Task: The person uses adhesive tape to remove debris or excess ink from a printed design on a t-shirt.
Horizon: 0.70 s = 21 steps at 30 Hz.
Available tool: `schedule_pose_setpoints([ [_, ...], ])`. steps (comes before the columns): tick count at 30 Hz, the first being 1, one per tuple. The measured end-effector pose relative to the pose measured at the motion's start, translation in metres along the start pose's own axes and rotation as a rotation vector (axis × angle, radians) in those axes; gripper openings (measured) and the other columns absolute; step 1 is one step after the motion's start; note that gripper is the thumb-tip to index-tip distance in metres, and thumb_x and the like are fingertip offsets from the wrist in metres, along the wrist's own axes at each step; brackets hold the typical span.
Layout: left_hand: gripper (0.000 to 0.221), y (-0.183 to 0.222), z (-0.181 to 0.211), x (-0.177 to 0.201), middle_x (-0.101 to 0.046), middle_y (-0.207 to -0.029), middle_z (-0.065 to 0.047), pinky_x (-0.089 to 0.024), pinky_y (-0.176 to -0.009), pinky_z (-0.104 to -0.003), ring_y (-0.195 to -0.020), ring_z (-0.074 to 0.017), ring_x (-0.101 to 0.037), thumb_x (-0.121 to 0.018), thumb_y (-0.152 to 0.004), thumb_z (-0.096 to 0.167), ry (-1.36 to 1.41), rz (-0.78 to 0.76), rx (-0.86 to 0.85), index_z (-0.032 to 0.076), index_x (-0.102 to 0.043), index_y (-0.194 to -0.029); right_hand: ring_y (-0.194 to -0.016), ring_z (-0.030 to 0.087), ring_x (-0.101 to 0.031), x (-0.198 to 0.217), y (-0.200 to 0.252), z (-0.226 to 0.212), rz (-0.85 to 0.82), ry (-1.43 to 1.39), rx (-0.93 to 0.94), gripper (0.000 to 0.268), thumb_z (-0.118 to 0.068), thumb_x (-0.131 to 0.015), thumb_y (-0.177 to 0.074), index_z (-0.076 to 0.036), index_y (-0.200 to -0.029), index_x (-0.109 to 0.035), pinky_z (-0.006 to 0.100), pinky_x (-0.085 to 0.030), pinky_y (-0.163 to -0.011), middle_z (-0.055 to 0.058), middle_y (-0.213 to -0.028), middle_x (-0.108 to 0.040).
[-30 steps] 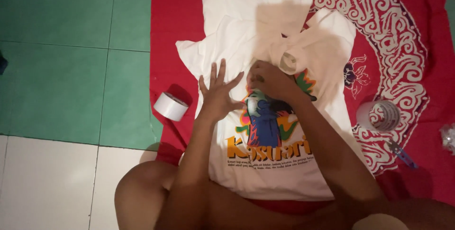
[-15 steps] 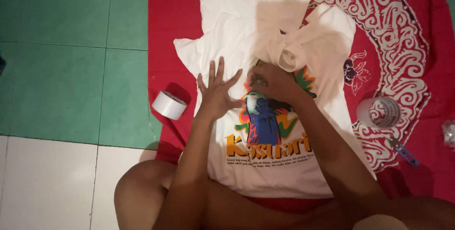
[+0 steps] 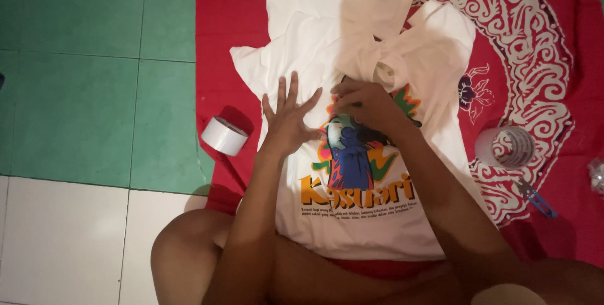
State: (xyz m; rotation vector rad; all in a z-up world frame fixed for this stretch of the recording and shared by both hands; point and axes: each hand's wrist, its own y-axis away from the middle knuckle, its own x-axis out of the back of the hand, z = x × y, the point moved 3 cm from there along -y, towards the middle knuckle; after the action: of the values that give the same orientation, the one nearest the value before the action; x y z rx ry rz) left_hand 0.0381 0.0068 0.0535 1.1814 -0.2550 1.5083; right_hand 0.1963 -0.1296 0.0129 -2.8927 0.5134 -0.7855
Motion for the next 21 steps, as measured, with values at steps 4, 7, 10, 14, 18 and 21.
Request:
schedule_pose_setpoints([
  [4,0.1,-0.002,-0.001,-0.002,0.01,-0.172,-0.011,0.012,-0.116,-0.069,-0.157,-0.0338,0.013,-0.085,-0.076,0.05,-0.011,0.001,0.006,0.042,-0.029,-0.159,-0.111,0.037,-0.07,0.003,0.005,0.007,0.038,-0.076,0.032,0.013,-0.016,-0.084,-0.087,-0.007,-0.095,-0.081,0.045,-0.052,-0.101,0.017,-0.119,-0.074],
  [7,0.1,-0.002,0.0,0.0,0.009,-0.172,-0.011,0.011,-0.116,-0.069,-0.158,-0.0332,0.013,-0.085,-0.077,0.05,-0.008,-0.005,0.024,0.042,-0.03,-0.159,-0.11,0.036,-0.071,0.004,0.009,0.013,0.06,-0.11,0.03,0.006,-0.013,-0.084,-0.087,-0.01,-0.093,-0.083,0.045,-0.054,-0.1,0.016,-0.12,-0.073],
  [10,0.098,-0.002,0.0,0.0,0.008,-0.172,-0.012,0.01,-0.116,-0.069,-0.158,-0.0339,0.012,-0.085,-0.078,0.048,-0.023,-0.008,0.025,0.042,-0.03,-0.159,-0.111,0.035,-0.071,0.007,0.013,0.011,0.055,-0.076,0.025,0.006,-0.014,-0.083,-0.087,-0.016,-0.092,-0.085,0.043,-0.053,-0.099,0.013,-0.121,-0.073],
  [14,0.098,-0.001,0.0,0.0,0.007,-0.172,-0.012,0.009,-0.116,-0.07,-0.158,-0.0342,0.011,-0.085,-0.077,0.049,-0.016,-0.003,0.02,0.041,-0.032,-0.159,-0.113,0.043,-0.067,0.01,0.018,0.011,0.033,-0.099,-0.045,0.011,-0.012,-0.077,-0.094,-0.008,-0.103,-0.082,0.049,-0.05,-0.102,0.02,-0.121,-0.071],
  [18,0.099,-0.002,0.0,-0.001,0.008,-0.172,-0.012,0.01,-0.116,-0.069,-0.158,-0.034,0.012,-0.085,-0.077,0.049,-0.022,-0.004,0.025,0.042,-0.03,-0.159,-0.111,0.036,-0.07,0.017,0.024,0.018,0.065,-0.052,-0.075,0.009,-0.018,-0.087,-0.085,-0.015,-0.092,-0.084,0.043,-0.054,-0.098,0.011,-0.124,-0.073],
  [21,0.098,0.0,0.003,0.001,0.008,-0.172,-0.012,0.01,-0.116,-0.069,-0.158,-0.0342,0.012,-0.085,-0.078,0.048,-0.019,-0.003,0.029,0.041,-0.031,-0.159,-0.112,0.03,-0.071,0.018,0.031,0.029,0.069,0.022,-0.085,0.012,-0.026,-0.09,-0.08,-0.02,-0.09,-0.084,0.039,-0.052,-0.099,0.006,-0.125,-0.074],
])
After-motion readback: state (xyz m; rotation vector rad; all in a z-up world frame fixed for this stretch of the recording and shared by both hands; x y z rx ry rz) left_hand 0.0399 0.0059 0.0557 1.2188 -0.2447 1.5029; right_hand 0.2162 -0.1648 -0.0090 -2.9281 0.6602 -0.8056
